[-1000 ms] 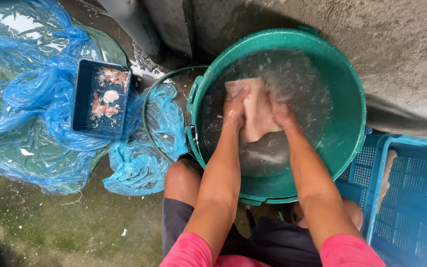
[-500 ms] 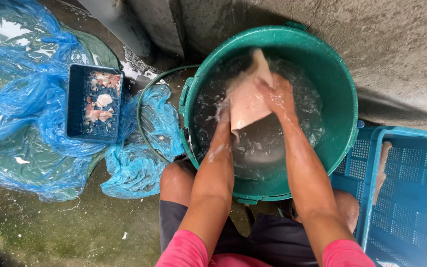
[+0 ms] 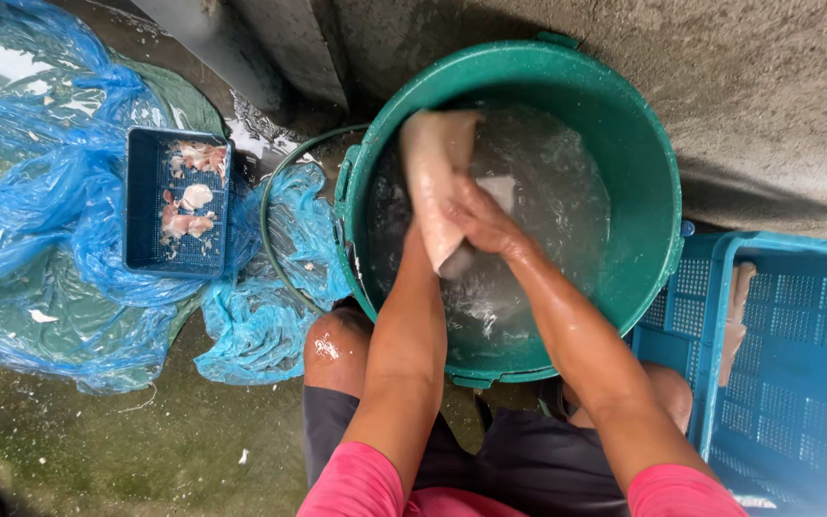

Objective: The person washes large, flat, pale pieces of seafood by hand in a green bucket filled with water. They repeatedly submerge, rub, and squeeze the items, then transfer them to a blue plastic basket. The process is repeated for multiple pieces.

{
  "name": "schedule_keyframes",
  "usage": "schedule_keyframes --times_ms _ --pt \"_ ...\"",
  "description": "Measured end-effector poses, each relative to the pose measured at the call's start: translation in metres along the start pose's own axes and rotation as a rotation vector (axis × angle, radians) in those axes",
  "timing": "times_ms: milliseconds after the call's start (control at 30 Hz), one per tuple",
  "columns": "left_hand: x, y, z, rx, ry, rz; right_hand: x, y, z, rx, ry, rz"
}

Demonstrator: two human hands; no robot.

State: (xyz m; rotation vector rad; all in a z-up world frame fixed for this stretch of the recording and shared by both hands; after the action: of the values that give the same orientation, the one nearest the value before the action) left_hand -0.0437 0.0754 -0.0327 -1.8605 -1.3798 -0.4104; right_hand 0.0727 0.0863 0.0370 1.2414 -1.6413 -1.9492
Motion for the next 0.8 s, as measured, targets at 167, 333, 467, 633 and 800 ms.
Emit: schedule_keyframes --times_ms 167,333,467,633,800 --pt "-0.038 0.013 -0.004 0.13 -0.347 0.172 0.014 -0.097 0.001 -0.485 0.124 -0.363" --pt "0.004 0.003 -0.01 0.133 -0.012 0.414 -0.026 -0.245 -0.035 0.706 0.083 -0.19" --pt "0.005 0.034 0.003 -0.002 0.054 0.921 -0.047 -0.232 -0.057 0.82 -0.331 -0.325" --pt "-0.068 0.081 0.051 -0.086 -0.28 1.133 -0.03 -0.117 0.005 0.31 -0.369 -0.226" --pt "-0.109 0.093 0.06 -0.22 -0.305 1.044 0.011 -0.064 -0.001 0.317 0.243 0.186"
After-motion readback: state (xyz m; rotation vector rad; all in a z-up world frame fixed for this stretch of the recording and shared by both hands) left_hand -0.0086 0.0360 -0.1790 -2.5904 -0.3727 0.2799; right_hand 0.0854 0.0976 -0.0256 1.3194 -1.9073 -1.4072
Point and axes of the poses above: each hand's wrist, its own z-axis towards the middle knuckle, its own x-axis out of the palm, y = z × x, the point moved 6 cm from there along z, towards the middle knuckle, and after that the axes turned 8 degrees about -x, right-handed, at the moved point
